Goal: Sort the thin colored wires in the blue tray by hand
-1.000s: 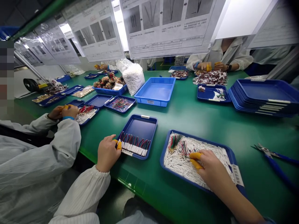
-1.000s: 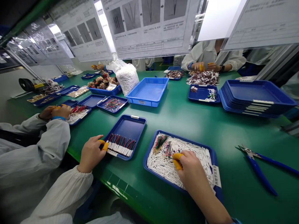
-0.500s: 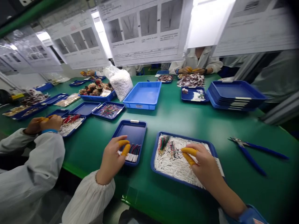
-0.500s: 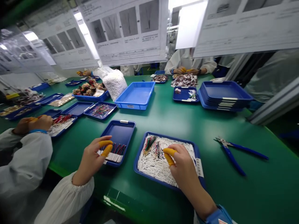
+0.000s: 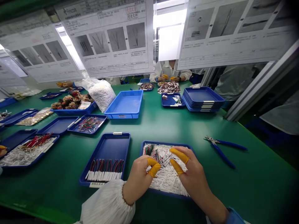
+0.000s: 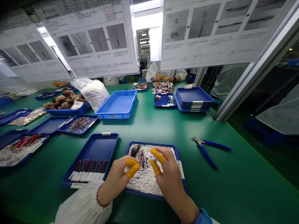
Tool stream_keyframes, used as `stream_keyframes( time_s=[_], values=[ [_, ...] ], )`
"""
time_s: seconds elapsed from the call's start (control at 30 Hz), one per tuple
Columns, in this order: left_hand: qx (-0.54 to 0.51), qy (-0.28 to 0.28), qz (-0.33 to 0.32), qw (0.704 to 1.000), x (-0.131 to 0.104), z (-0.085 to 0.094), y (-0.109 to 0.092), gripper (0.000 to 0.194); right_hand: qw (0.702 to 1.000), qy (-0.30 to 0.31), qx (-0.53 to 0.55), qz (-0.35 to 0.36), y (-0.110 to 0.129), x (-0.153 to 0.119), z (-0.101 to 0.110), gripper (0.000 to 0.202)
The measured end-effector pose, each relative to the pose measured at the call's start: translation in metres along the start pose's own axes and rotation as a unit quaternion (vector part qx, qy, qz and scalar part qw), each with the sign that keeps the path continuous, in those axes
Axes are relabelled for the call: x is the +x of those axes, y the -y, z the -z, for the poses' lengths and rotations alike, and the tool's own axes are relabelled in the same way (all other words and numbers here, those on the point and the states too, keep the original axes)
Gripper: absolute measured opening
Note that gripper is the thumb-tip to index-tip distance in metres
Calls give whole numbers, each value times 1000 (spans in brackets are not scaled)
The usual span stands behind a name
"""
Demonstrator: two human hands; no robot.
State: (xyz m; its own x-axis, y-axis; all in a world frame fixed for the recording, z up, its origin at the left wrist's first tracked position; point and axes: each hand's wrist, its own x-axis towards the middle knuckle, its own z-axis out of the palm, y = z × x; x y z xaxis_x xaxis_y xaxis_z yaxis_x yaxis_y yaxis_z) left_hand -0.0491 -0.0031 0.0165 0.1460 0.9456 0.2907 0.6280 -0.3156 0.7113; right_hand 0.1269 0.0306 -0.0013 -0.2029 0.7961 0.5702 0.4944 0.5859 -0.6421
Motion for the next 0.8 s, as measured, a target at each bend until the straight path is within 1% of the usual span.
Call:
stream_keyframes(
  time_s=[0.07,0.1,0.13,0.17,0.23,0.3,0.37,0.53,0.7,0.8],
  values=[
    [-15,-28,5,999,-1,-3,1,8,996,3,7,-86,1,-1,0,28],
    [-16,-38,-2,999,-2,-5,1,8,993,20,24,-116,3,-1,-1,26],
    [-15,-44,-13,999,-2,-7,1,9,989,45,49,-133,5,-1,-1,23],
    [-14,-47,-25,998,-3,-10,0,10,985,75,78,-137,8,-2,-3,19],
    [-11,-45,-46,998,-5,-14,-1,9,976,123,131,-122,14,-2,-5,10],
    [-15,-34,-48,998,-7,-17,-2,8,967,151,171,-111,19,-3,-7,1],
    [-32,-17,-28,999,-8,-18,-4,7,958,163,202,-120,21,-3,-7,7],
    [-139,25,29,990,-8,-13,-8,7,936,163,262,-171,20,0,-3,7],
    [-244,16,109,963,-9,-14,-8,8,944,103,245,-196,14,1,3,8],
    [-294,24,130,947,-10,-16,-8,8,942,77,241,-219,12,0,6,10]
  ],
)
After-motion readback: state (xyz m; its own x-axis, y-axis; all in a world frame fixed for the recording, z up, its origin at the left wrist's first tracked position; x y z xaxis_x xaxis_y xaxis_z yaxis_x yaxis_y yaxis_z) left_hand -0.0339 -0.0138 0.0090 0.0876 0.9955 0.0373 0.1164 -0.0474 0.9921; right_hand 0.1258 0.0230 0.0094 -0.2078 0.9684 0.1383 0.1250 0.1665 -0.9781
